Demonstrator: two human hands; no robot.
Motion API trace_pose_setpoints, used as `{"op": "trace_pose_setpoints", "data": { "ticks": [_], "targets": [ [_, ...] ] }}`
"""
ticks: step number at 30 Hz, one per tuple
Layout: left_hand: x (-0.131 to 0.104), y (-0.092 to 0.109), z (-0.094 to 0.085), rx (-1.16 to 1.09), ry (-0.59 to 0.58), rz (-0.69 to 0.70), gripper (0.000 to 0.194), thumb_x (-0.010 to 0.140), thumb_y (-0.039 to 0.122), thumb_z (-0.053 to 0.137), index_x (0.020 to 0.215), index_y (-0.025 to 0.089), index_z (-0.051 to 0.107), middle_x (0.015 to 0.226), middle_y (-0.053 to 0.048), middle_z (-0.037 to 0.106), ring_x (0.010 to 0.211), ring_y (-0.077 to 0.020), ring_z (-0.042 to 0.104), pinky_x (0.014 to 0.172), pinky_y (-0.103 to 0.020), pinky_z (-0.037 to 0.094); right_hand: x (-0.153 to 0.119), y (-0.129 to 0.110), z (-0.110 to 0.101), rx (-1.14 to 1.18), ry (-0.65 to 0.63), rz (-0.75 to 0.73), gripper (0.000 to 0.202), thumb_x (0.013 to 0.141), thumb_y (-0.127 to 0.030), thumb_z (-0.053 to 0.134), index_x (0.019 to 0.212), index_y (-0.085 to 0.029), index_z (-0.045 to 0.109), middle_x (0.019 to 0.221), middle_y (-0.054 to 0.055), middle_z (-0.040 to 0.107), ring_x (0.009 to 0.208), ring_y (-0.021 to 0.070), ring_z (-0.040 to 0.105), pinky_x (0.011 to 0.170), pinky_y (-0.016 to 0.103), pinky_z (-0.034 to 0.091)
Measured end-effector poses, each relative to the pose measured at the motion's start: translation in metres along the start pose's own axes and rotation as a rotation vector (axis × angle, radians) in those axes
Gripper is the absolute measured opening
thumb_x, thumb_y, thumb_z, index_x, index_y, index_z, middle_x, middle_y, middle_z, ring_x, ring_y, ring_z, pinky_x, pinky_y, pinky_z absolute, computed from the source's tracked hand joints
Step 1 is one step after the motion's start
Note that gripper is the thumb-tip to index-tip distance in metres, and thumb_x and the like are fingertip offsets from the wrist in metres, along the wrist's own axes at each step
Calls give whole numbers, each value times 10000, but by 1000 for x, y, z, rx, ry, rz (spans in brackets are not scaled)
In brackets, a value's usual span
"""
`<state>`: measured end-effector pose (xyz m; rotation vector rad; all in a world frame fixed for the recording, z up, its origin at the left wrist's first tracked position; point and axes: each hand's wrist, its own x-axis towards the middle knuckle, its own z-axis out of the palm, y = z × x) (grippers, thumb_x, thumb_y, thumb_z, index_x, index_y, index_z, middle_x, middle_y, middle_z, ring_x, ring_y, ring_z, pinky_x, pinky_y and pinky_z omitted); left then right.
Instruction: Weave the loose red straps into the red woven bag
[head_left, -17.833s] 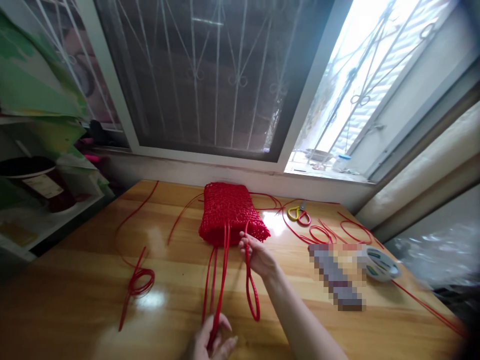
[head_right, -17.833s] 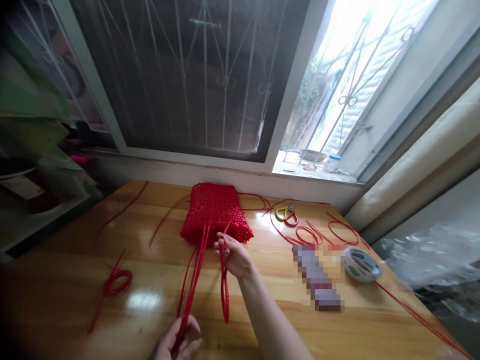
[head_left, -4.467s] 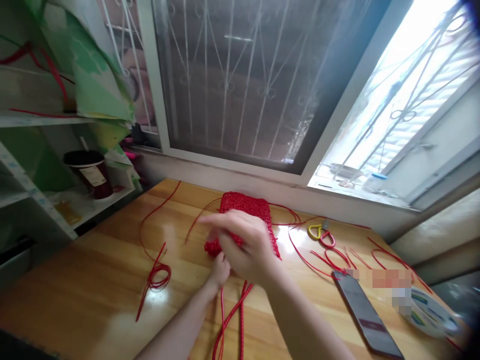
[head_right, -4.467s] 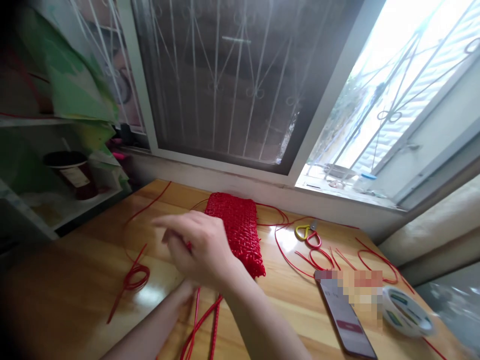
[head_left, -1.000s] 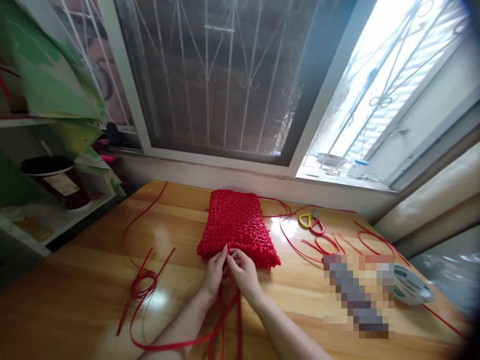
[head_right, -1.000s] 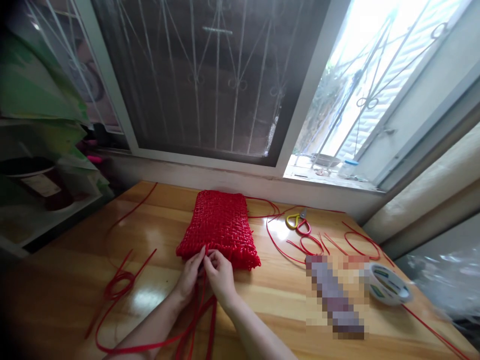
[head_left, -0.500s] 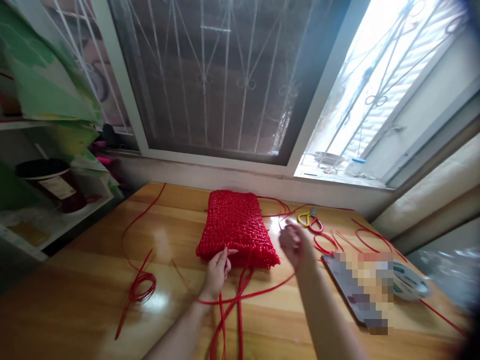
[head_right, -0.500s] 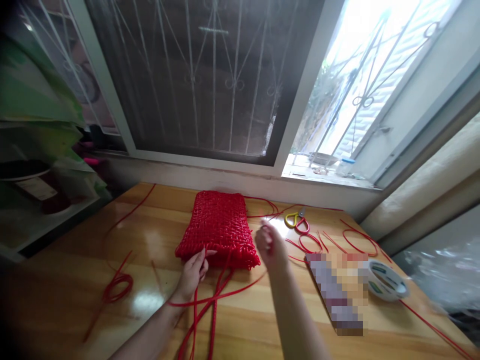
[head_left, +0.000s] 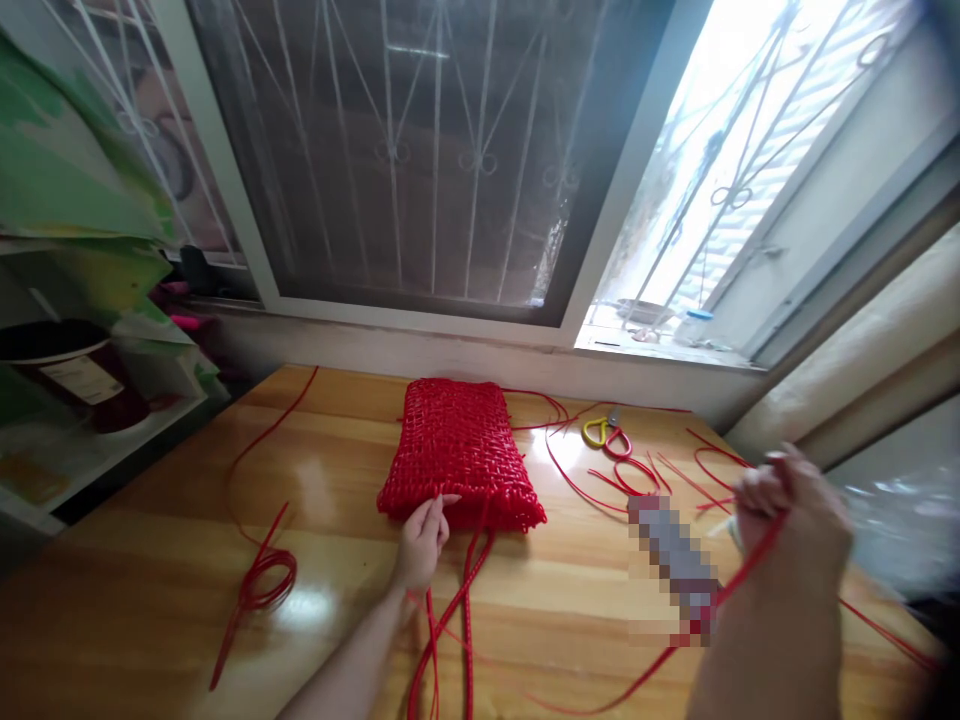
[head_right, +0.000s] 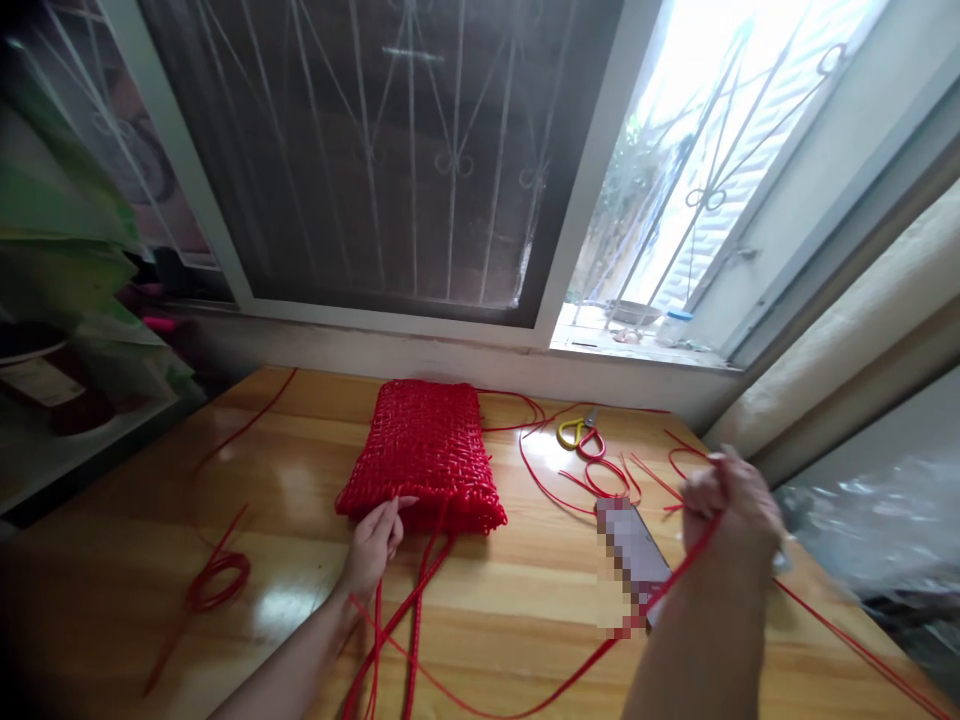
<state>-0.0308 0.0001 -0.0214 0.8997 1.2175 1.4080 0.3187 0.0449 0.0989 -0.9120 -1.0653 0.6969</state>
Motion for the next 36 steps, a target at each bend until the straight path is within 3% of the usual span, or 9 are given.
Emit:
{"op": "trace_pose_setpoints", "data": {
  "ticks": [3,5,9,13,17,22,26,31,36],
  "targets": [
    [2,-3,-3,19,-29,-14,475,738,534,447,931,120,576,428,88,301,370,-45,213,364,-180,148,2,25,35,-214,128,7,232,674,-418,615,670,-202,531,393,-90,310,326,54,233,340,200,165],
    [3,-5,-5,32,-54,-18,449,752,518,440,902,117,573,429,86,304,372,-43,222,368,-177,160,-1,45,56,-486,-23,34,291,642,-447,632,699,-173,554,468,-46,458,388,71,368,372,197,245],
    [4,-5,-6,48,-55,-7,418,764,504,436,857,118,567,427,85,299,382,-41,233,376,-171,171,-11,90,83,-874,-197,-29,301,748,-482,476,721,-192,552,555,-6,549,489,116,473,466,216,313],
    [3,-5,-5,34,-50,0,417,749,523,443,803,128,565,418,83,299,373,-39,233,369,-169,158,-27,132,96,-996,-269,37,287,805,-433,368,792,-211,549,655,20,608,568,150,522,505,227,304],
    [4,-5,-2,14,-54,-44,401,736,540,443,727,149,527,409,89,295,350,-32,206,356,-164,144,-46,159,103,-982,-328,78,315,807,-444,341,770,-205,543,640,21,606,567,155,535,513,230,320],
    [3,-6,0,27,-43,-45,388,754,538,412,660,165,462,414,75,357,352,-41,269,358,-159,182,-57,171,105,-927,-390,138,319,785,-468,365,764,-211,552,580,1,600,554,159,555,502,225,355],
    [3,-9,0,44,-41,-33,395,758,543,398,675,163,468,469,39,458,393,-61,345,378,-170,222,-56,173,105,-911,-365,161,332,780,-465,349,792,-205,555,595,5,619,565,161,570,507,228,375],
    [4,-11,-1,25,-35,40,408,751,545,415,660,154,488,454,42,428,438,-76,374,454,-192,282,-56,176,106,-957,-300,188,320,815,-397,278,929,-192,496,724,27,643,615,162,590,543,237,409],
    [1,-9,-2,68,-2,85,403,776,528,393,662,155,495,450,53,388,439,-76,345,479,-201,279,-23,171,103,-1143,-181,230,347,842,-252,172,1101,-175,390,939,98,614,729,186,592,577,265,393]
  ]
}}
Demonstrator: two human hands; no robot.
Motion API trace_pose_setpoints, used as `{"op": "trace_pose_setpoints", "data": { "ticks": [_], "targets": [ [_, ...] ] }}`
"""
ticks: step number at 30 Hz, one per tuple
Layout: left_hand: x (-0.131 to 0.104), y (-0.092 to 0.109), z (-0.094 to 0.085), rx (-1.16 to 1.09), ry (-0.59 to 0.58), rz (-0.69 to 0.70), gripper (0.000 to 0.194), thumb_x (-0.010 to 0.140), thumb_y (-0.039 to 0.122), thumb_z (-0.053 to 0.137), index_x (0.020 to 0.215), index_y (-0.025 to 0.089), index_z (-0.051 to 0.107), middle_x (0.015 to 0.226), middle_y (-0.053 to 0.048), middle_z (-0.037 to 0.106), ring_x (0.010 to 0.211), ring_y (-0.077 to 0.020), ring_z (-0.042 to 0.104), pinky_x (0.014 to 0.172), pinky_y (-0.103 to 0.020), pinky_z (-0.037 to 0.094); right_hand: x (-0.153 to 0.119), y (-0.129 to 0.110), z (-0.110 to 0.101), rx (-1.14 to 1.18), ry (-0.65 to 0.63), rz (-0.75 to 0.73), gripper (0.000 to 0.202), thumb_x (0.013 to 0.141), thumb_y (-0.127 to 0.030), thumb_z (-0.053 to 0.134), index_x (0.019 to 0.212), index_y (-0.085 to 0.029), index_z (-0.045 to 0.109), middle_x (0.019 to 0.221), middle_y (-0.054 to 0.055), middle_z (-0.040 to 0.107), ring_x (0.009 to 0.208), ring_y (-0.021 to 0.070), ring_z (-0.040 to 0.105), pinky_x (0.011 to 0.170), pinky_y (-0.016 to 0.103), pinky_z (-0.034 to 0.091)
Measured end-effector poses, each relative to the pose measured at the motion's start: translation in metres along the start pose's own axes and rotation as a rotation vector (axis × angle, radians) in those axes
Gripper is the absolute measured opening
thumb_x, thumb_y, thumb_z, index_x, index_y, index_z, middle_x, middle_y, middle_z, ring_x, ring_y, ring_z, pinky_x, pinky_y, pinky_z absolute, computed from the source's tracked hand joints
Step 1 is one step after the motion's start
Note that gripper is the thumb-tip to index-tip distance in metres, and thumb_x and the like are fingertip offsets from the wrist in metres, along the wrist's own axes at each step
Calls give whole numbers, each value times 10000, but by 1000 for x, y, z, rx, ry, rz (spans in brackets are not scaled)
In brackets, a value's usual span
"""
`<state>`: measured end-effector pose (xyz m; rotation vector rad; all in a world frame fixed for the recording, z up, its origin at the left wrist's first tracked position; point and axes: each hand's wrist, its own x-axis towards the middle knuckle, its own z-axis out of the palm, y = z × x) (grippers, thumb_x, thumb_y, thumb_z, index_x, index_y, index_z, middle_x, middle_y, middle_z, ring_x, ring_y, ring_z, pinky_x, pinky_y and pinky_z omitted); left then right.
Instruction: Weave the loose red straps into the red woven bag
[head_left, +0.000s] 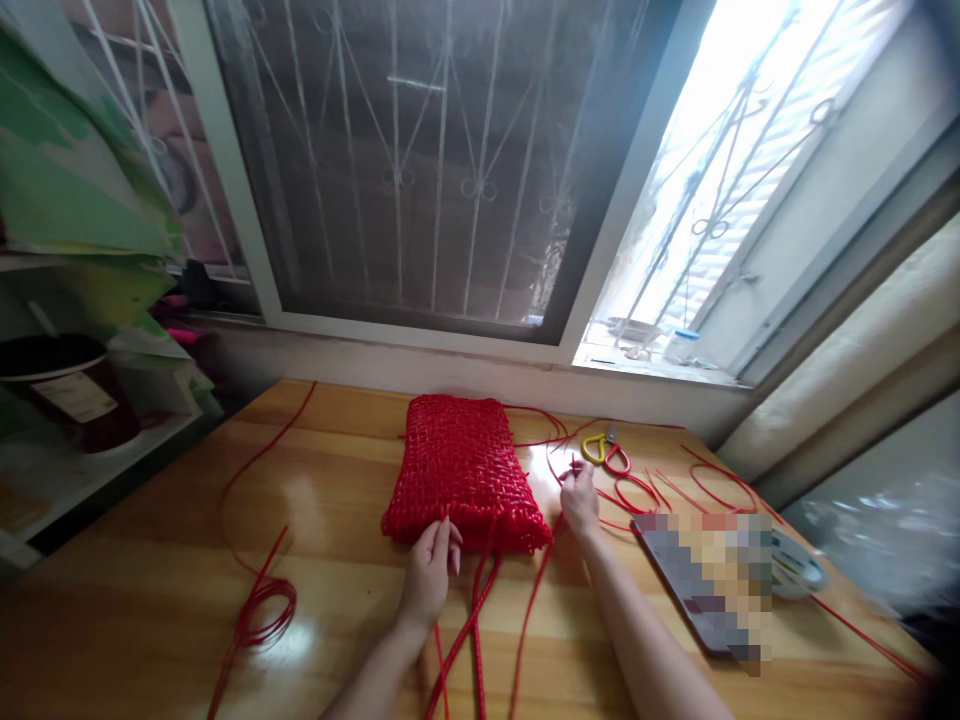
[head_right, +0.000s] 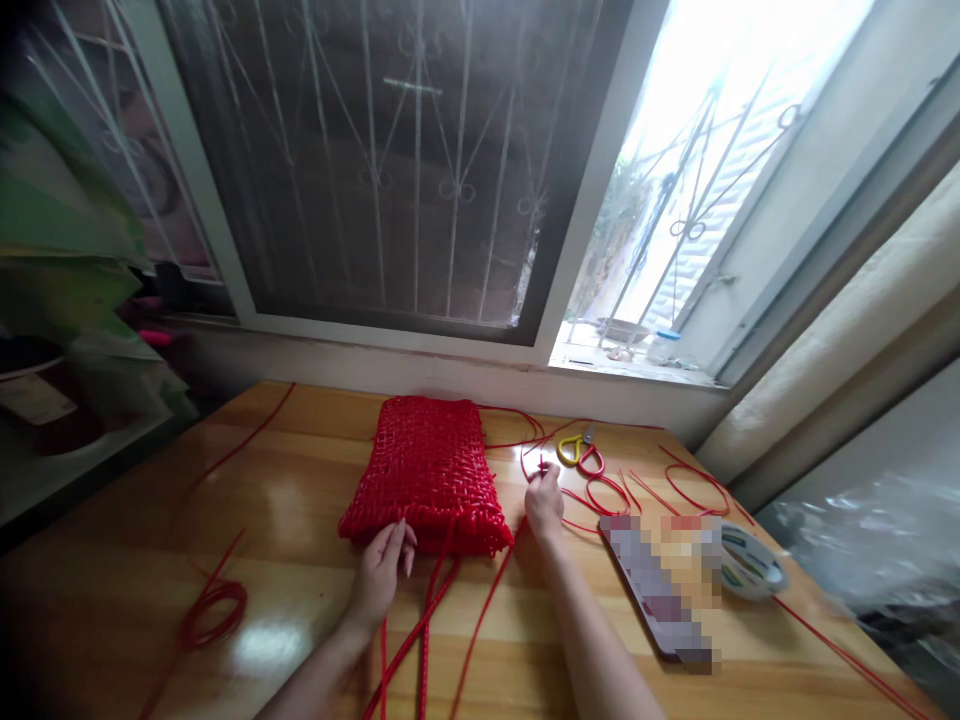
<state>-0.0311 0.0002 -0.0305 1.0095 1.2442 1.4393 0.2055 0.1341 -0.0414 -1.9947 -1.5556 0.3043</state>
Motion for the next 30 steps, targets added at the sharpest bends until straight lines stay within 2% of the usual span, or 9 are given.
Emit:
{"op": "trace_pose_setpoints", "data": {
  "ticks": [4,7,10,12,16,18,21,27,30],
  "targets": [
    [0,-1,0,1,13,13,396,791,514,381,666,154,491,450,58,360,438,-72,320,473,-201,261,46,-9,-18,-179,-37,-8,315,837,-278,266,1057,-168,462,884,122,624,778,226,586,614,290,369],
    [1,-2,0,-20,3,2,398,796,512,375,672,152,491,452,61,348,433,-68,311,469,-199,254,69,-18,-19,-277,-127,-94,291,810,-350,385,1016,-184,506,883,103,636,821,234,584,646,290,365],
    [1,-2,1,-40,-9,-18,415,789,529,373,663,150,485,447,63,342,416,-62,297,447,-199,229,77,-27,-8,-340,-228,-177,328,752,-310,496,1061,-198,499,919,95,641,853,227,587,663,280,369],
    [0,-2,1,-47,-13,-36,424,781,543,373,662,151,483,433,66,334,399,-59,279,430,-199,205,77,-32,0,-369,-272,-205,359,745,-274,502,1096,-200,484,929,100,641,850,219,594,661,276,375],
    [0,-2,2,-44,-8,-68,446,762,573,374,655,153,476,413,71,322,377,-56,260,413,-200,180,80,-44,10,-418,-291,-218,225,765,-265,463,949,-176,557,876,119,650,808,234,607,640,293,388],
    [0,0,3,-43,-6,-69,457,754,587,371,647,153,470,417,69,327,380,-56,270,414,-200,190,85,-50,9,-433,-260,-207,189,771,-257,455,888,-159,567,855,133,649,806,247,606,645,310,392],
    [-1,1,3,-48,-8,-64,457,757,587,363,648,155,465,428,67,333,386,-58,282,417,-200,203,97,-58,2,-426,-168,-176,211,811,-255,404,920,-145,546,871,148,639,813,245,605,663,324,397],
    [-1,-3,2,-40,-14,-55,420,789,542,352,660,158,466,422,69,324,384,-62,279,415,-204,201,119,-71,-35,-315,72,-115,288,849,-341,326,981,-156,503,953,139,606,850,246,585,683,332,395],
    [-1,-3,3,-37,-14,-44,418,800,530,340,668,157,473,425,67,330,385,-64,285,417,-206,208,124,-69,-52,-227,157,-61,316,827,-403,343,970,-168,498,901,120,609,816,256,580,651,329,396]
  ]
}}
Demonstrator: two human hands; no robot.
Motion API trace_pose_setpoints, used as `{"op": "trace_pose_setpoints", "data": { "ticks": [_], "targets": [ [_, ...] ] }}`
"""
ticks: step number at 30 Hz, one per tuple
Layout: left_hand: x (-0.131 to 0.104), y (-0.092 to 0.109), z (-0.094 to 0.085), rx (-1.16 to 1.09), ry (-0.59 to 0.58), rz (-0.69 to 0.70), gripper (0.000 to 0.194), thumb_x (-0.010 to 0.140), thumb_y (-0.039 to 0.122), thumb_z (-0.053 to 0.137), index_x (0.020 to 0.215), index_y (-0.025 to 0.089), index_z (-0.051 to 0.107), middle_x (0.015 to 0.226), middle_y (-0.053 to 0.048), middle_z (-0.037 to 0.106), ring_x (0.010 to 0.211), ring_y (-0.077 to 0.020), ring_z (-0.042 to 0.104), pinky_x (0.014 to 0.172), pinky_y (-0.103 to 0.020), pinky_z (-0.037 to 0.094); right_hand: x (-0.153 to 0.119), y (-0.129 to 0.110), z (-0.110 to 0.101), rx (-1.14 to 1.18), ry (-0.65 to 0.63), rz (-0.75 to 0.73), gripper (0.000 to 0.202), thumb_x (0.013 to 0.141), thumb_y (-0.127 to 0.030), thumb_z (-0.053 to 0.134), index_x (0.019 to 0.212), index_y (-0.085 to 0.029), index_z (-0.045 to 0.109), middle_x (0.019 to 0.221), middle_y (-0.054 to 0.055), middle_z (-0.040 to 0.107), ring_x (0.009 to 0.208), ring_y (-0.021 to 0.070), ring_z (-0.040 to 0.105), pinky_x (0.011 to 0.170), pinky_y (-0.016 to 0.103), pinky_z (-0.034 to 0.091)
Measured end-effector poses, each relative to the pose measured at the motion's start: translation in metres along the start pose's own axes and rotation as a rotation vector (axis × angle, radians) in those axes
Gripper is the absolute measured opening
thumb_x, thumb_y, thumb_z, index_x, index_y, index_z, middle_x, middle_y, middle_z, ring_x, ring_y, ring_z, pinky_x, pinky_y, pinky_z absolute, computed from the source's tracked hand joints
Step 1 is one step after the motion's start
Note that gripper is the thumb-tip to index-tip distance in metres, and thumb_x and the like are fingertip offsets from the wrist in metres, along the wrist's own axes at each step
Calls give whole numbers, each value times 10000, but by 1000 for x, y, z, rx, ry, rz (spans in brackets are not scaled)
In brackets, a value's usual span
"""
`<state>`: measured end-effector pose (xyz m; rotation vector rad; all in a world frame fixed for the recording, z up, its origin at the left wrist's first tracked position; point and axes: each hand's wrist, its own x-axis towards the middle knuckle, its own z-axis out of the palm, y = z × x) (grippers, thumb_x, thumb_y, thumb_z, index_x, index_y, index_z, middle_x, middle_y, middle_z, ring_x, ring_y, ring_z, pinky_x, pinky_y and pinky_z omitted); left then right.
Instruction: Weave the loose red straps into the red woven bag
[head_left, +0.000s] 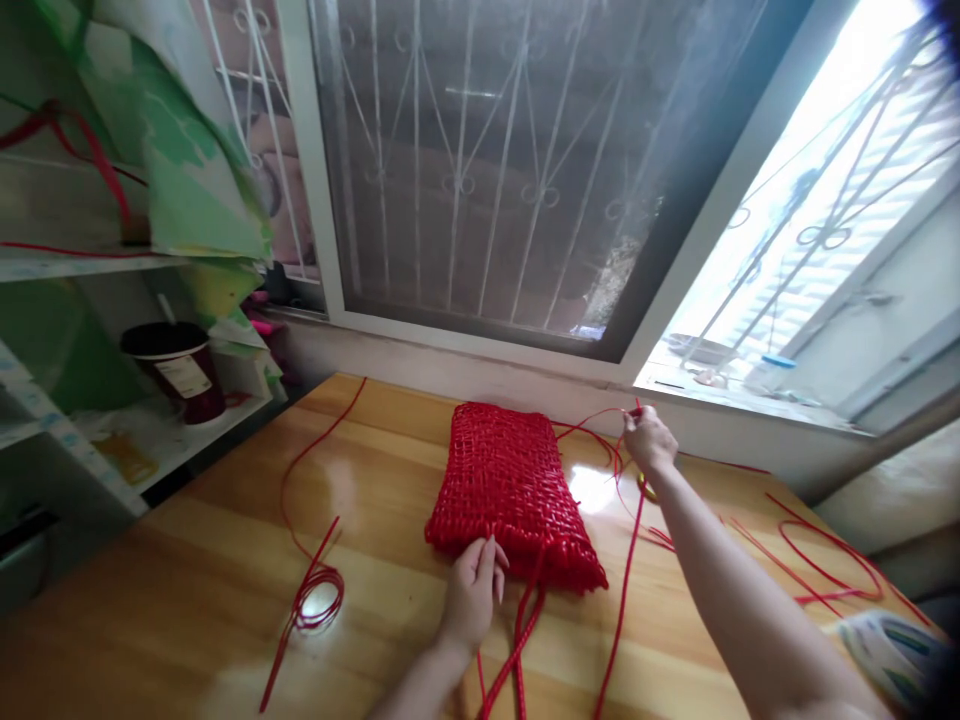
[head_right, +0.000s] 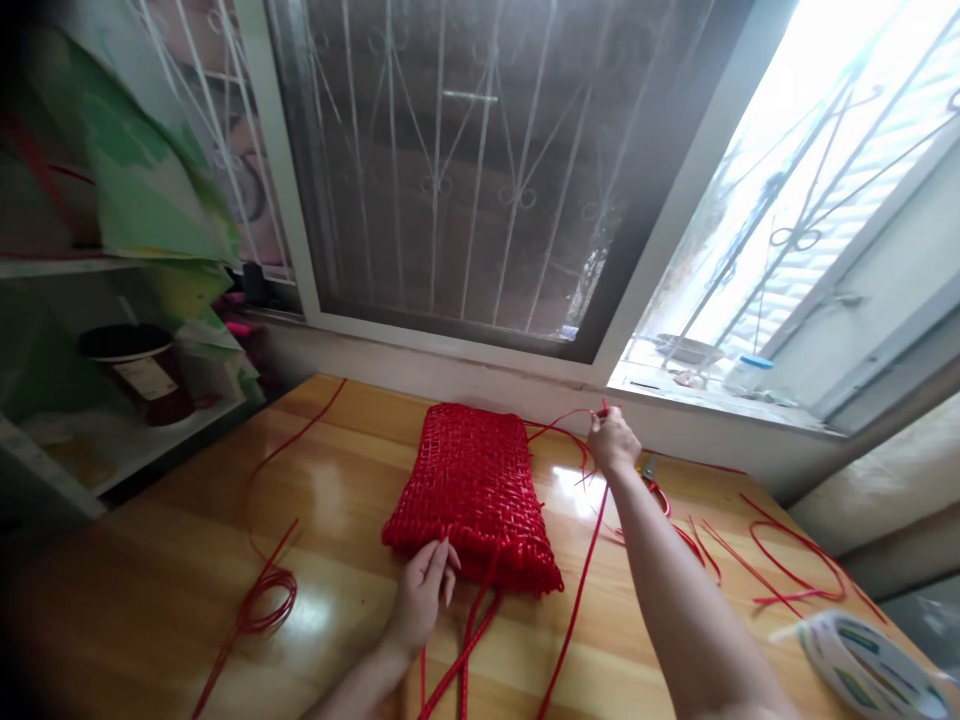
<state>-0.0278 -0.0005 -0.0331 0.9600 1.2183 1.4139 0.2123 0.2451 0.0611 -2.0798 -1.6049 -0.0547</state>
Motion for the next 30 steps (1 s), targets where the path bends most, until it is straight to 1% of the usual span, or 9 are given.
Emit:
{"op": "trace_pose_setpoints", "data": {
  "ticks": [5,10,12,15,19,21,25,27,30],
  "targets": [
    [-1,2,0,12,9,10,418,808,523,325,672,157,475,444,62,345,393,-65,303,425,-205,232,-4,24,-1,141,83,140,310,773,-416,405,919,-159,500,774,100,595,709,245,564,604,324,394],
    [-1,3,1,1,16,16,425,792,540,342,659,158,473,440,62,348,392,-67,311,425,-206,235,-8,51,4,262,176,293,334,806,-325,290,987,-101,459,802,145,573,671,227,533,589,330,390],
    [-1,3,1,-8,13,17,422,790,541,348,657,159,470,436,66,341,387,-64,300,416,-204,221,-7,57,5,301,149,299,315,783,-334,337,934,-109,497,755,124,577,626,212,521,567,316,383],
    [-1,3,1,-4,16,21,414,795,530,347,665,159,476,425,70,330,386,-64,285,415,-201,215,-12,62,9,355,66,239,264,713,-363,459,807,-135,555,660,67,576,561,179,502,538,283,367],
    [-1,3,0,-3,26,28,396,793,515,373,668,157,489,432,69,334,397,-61,288,425,-195,225,-25,65,14,424,-22,164,232,640,-376,546,670,-152,596,560,21,572,523,157,495,530,260,349],
    [-1,4,-1,-2,23,25,390,790,508,386,670,155,497,432,68,337,400,-58,288,427,-193,226,-31,67,13,461,-32,156,209,581,-373,604,605,-166,610,513,9,569,521,157,499,539,259,345],
    [-1,6,-1,7,20,31,392,789,508,391,668,152,500,433,64,339,406,-57,289,427,-191,229,-34,68,5,582,78,195,227,528,-393,660,629,-190,641,571,20,604,600,174,527,573,265,350],
    [-1,5,-1,20,20,31,391,793,505,387,673,151,500,429,65,339,402,-57,286,426,-191,229,-30,65,0,689,155,226,310,575,-449,623,713,-172,637,611,24,606,603,159,527,555,254,357],
    [-1,4,-2,42,15,30,383,804,494,373,692,151,504,426,63,356,400,-58,303,434,-190,244,-22,58,-6,874,224,284,421,670,-525,513,812,-136,587,515,-23,521,449,98,445,449,226,336]
  ]
}}
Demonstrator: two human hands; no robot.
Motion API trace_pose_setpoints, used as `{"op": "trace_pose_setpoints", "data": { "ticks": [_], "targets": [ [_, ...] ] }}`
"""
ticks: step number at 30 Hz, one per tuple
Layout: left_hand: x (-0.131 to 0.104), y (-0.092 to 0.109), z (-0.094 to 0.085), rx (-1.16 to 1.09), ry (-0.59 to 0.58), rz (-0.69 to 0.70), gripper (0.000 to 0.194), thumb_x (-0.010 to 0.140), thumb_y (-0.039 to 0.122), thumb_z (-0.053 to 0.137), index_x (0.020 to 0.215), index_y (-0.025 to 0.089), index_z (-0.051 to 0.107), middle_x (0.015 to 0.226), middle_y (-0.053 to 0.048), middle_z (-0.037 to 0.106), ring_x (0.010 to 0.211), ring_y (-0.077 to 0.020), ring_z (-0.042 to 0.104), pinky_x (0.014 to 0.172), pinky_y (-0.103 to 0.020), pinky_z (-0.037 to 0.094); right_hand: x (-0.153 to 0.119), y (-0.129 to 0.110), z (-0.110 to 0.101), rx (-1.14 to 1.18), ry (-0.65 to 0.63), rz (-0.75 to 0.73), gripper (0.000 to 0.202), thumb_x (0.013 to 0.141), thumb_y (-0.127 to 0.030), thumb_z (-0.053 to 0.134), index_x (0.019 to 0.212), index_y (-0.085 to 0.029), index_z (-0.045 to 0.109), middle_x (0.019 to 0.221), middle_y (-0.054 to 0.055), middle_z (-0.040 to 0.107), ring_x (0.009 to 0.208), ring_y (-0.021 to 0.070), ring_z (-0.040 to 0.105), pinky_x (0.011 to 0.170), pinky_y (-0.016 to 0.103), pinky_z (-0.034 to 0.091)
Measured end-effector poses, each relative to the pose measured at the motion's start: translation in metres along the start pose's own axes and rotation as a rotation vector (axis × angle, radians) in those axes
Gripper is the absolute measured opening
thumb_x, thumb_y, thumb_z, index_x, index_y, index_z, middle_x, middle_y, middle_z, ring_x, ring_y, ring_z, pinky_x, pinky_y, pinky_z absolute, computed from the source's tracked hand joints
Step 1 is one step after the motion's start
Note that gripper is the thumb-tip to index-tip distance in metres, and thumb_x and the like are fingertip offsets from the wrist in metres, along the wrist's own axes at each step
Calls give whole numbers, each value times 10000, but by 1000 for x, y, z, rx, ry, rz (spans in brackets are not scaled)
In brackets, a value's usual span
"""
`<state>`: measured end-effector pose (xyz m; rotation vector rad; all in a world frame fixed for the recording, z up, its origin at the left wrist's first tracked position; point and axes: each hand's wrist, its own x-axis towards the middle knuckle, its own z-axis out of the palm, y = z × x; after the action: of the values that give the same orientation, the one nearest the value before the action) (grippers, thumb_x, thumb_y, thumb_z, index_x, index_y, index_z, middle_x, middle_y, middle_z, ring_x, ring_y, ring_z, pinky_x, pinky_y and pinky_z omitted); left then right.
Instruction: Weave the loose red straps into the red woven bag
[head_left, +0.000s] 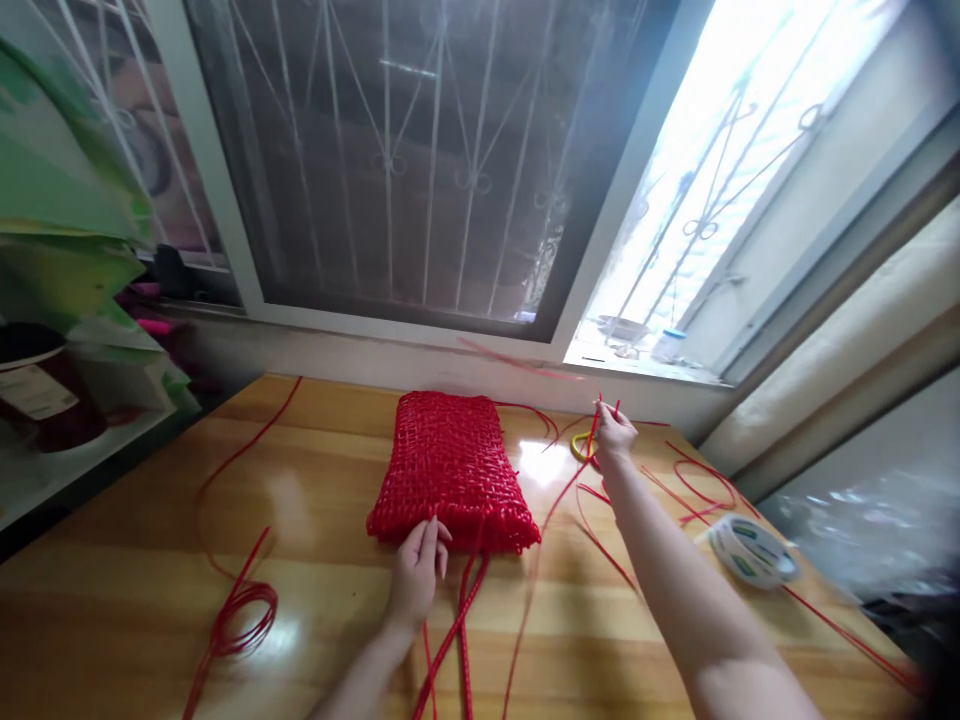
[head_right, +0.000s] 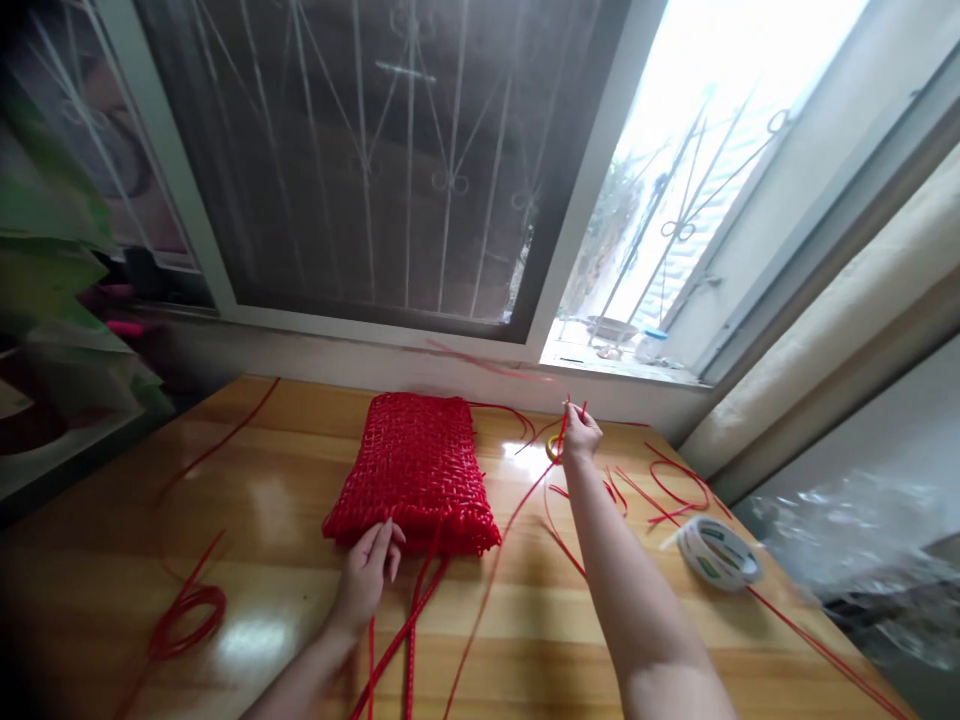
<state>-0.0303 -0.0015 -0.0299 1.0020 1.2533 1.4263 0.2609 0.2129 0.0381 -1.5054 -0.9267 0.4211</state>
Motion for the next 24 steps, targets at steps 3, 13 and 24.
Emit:
{"op": "trace_pose_setpoints", "data": {
  "ticks": [3,13,24],
  "targets": [
    [0,0,-1,25,1,13,376,812,481,365,718,149,515,424,60,384,405,-62,331,454,-191,271,0,-5,3,159,-9,66,412,696,-537,482,817,-146,532,412,-102,355,321,51,271,341,199,254],
    [2,2,0,21,2,41,360,802,471,394,729,149,537,422,60,394,414,-69,354,479,-198,300,-26,-27,5,404,-411,168,296,555,-365,681,658,-167,486,472,-81,431,305,5,230,268,152,163],
    [0,9,3,-149,-35,-143,387,744,526,445,720,147,517,410,66,401,329,-41,276,353,-172,185,-147,-108,3,464,-776,-63,163,680,-322,641,716,-181,567,546,-45,537,368,20,308,336,154,220]
  ]
}}
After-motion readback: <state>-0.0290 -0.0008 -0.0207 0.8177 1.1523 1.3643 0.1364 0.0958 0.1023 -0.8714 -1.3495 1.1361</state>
